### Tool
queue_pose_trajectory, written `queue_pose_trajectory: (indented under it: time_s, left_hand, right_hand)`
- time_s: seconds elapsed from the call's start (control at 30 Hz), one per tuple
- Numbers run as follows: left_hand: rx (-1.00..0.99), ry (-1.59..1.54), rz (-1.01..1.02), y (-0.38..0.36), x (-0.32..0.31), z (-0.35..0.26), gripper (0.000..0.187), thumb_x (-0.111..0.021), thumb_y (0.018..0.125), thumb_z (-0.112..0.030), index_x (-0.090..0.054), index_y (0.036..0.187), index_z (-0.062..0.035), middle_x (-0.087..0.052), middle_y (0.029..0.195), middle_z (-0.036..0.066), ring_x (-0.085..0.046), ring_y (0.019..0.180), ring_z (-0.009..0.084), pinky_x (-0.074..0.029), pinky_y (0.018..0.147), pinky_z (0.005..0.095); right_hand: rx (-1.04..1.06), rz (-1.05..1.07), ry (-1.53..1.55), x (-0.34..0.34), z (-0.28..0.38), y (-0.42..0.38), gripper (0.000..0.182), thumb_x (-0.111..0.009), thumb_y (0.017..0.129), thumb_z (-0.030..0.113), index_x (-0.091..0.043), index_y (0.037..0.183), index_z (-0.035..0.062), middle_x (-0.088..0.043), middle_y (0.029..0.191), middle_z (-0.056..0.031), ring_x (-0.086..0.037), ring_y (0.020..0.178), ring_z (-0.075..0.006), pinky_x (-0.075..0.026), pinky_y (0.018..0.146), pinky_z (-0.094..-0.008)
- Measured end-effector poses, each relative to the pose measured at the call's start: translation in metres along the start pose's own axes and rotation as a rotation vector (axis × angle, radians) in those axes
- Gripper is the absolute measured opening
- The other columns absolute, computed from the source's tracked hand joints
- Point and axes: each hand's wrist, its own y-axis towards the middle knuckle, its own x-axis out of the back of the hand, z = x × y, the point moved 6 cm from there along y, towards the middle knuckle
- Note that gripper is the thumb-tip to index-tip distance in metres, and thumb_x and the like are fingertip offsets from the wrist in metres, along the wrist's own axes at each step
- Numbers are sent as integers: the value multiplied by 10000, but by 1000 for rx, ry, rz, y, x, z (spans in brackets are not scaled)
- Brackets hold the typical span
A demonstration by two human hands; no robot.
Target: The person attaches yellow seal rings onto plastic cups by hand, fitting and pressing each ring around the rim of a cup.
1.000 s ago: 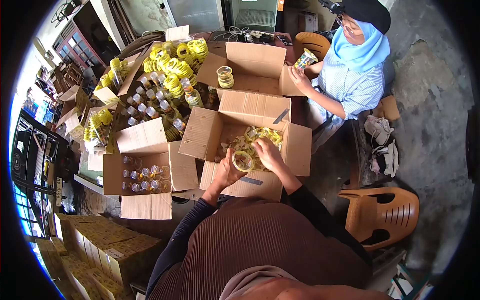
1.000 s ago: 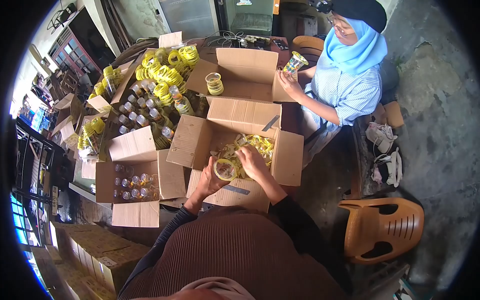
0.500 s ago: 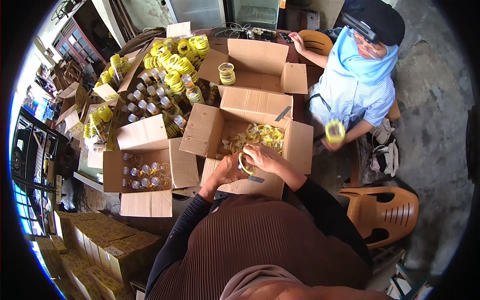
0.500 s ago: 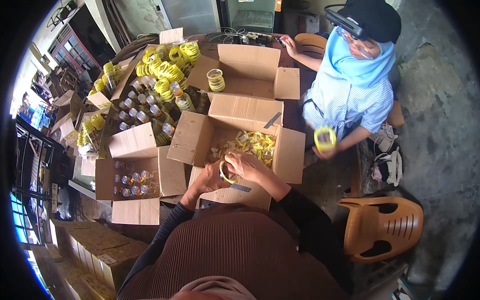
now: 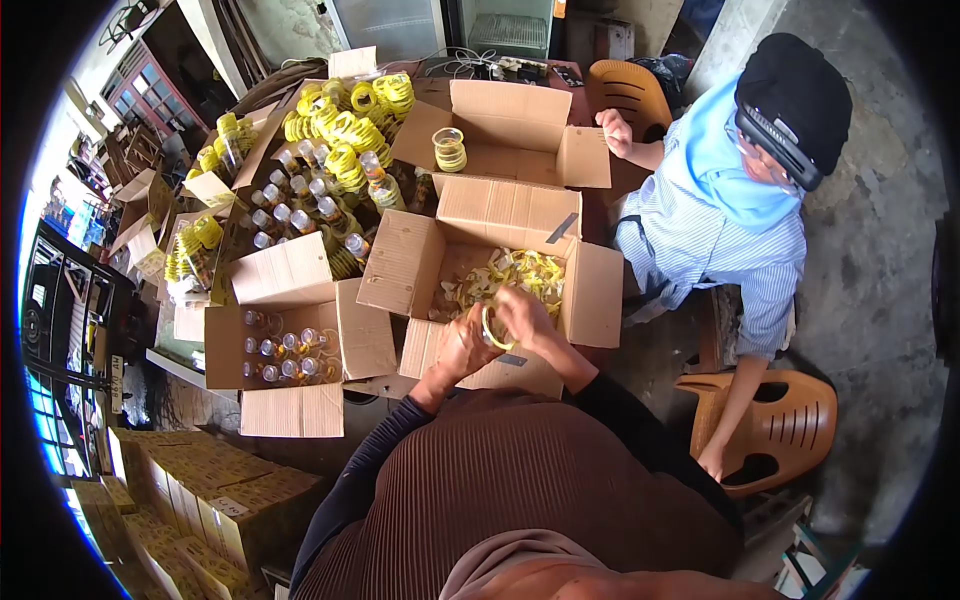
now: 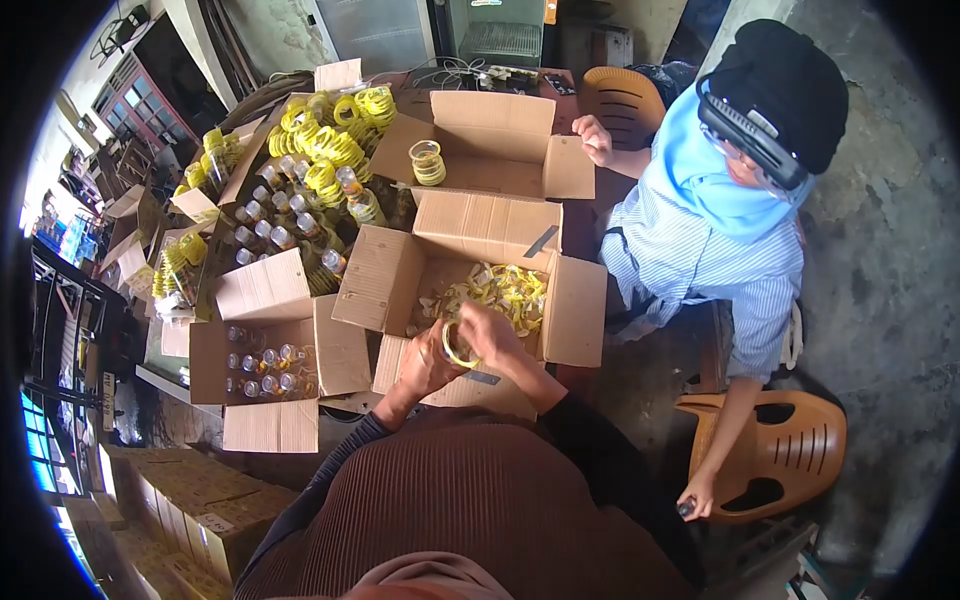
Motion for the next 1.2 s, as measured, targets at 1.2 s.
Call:
queue_pose_trajectory:
  time_s: [1.2]
  left_hand:
    - [-62,-353,17,3,8,22,643,-846,693,-289,-508,1137,31,-668,902,188,-676,863,352,-536,747,403]
  right_hand:
    - [70,-135,-47,17,-12,15,215,-736,833,187,-589,902,46,-596,831,-108,-613,730,-260,-489,649,-360]
